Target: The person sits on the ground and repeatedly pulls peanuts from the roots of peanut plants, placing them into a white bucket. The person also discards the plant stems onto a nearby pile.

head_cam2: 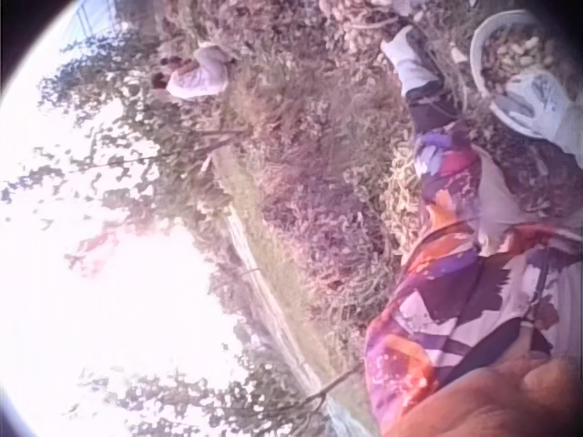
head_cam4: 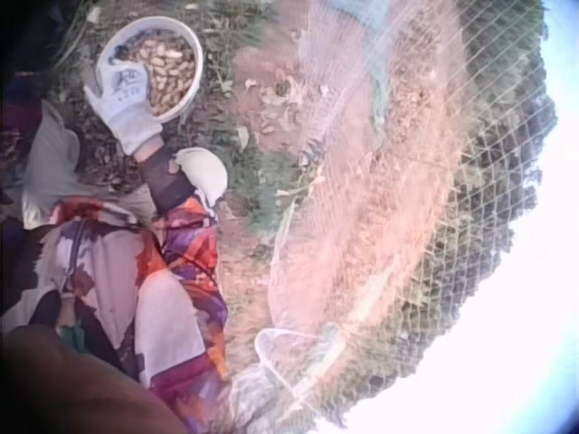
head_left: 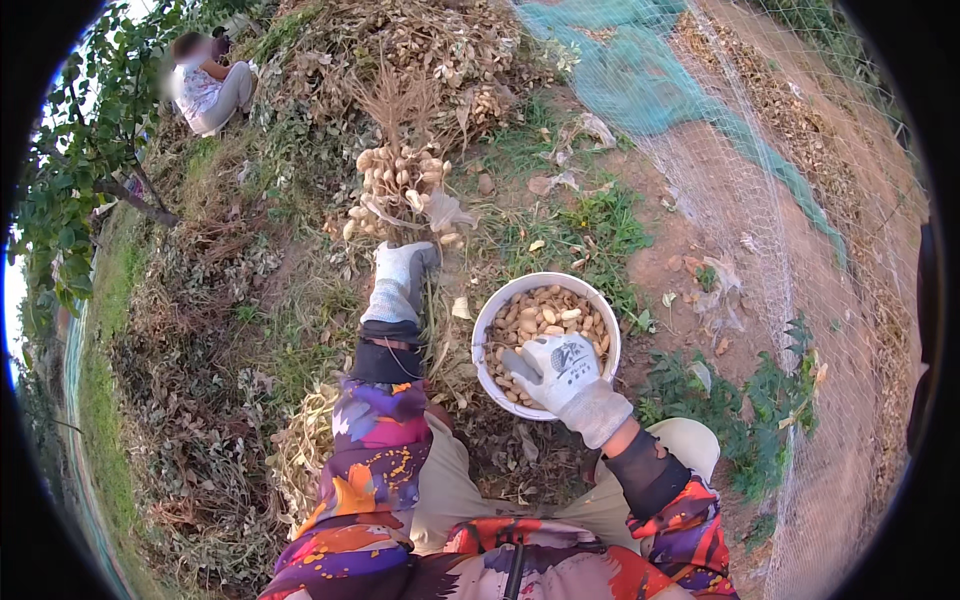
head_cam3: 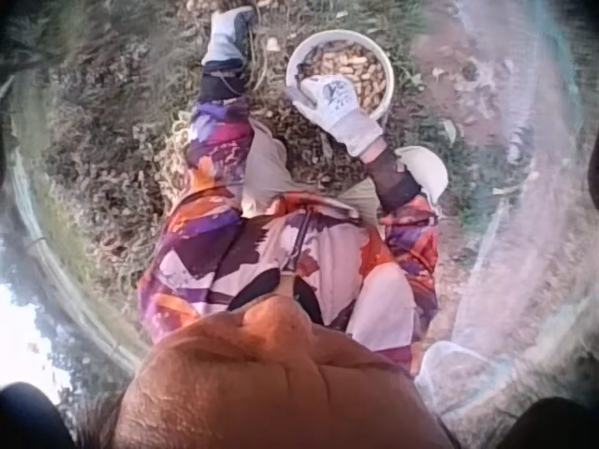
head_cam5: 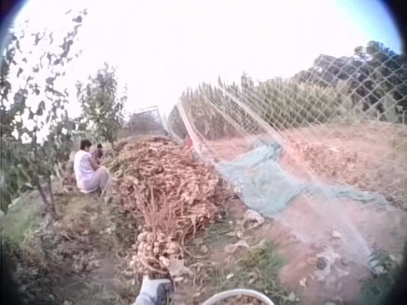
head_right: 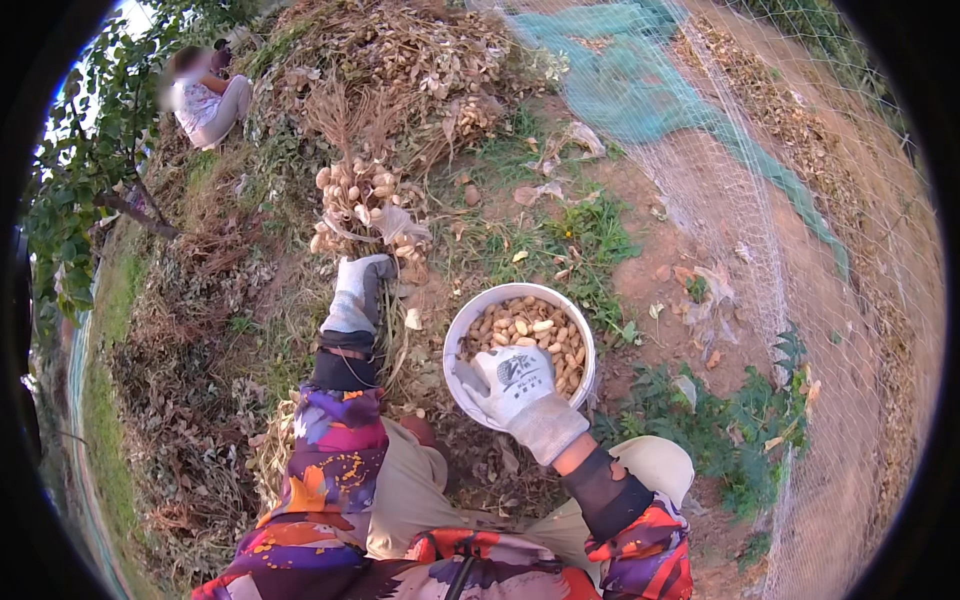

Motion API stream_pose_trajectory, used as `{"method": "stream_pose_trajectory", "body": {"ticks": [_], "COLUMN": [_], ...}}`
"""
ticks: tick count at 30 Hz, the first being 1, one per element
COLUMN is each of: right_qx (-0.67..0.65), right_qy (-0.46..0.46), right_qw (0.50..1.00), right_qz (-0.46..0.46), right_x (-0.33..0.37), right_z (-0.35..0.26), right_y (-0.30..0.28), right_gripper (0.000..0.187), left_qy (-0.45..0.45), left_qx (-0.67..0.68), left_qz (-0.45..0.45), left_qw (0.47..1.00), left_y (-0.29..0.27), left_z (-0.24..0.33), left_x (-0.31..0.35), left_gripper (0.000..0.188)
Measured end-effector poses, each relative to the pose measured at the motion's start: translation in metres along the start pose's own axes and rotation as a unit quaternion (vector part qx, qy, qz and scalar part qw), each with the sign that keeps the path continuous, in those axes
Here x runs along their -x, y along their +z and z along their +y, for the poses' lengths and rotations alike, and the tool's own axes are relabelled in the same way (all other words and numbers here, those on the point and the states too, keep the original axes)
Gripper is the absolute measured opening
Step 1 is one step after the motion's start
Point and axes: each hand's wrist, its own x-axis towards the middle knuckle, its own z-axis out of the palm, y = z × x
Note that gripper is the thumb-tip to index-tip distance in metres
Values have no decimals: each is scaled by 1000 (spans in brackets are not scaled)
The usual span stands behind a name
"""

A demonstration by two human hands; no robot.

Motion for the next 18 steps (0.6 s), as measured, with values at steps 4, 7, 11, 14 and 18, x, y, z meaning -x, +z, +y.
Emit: {"method": "stream_pose_trajectory", "body": {"ticks": [4, 7, 11, 14, 18], "right_qx": [189, 96, -493, -507, -306], "right_qy": [152, 64, 180, 158, -62], "right_qw": [967, 993, 823, 818, 942], "right_qz": [-80, -39, -217, -220, -123], "right_x": [-12, 8, -3, -2, 0], "right_z": [9, 5, -54, -53, -63], "right_y": [15, 20, 38, 70, 61], "right_gripper": [47, 51, 49, 33, 21], "left_qy": [17, -16, -4, -4, 3], "left_qx": [-29, 48, 49, 67, 58], "left_qz": [1, 7, -41, -71, -59], "left_qw": [999, 999, 998, 995, 997], "left_y": [-58, -10, -39, -27, -45], "left_z": [-2, 4, 14, 16, 7], "left_x": [-16, 3, 6, 9, -6], "left_gripper": [7, 10, 10, 11, 13]}}
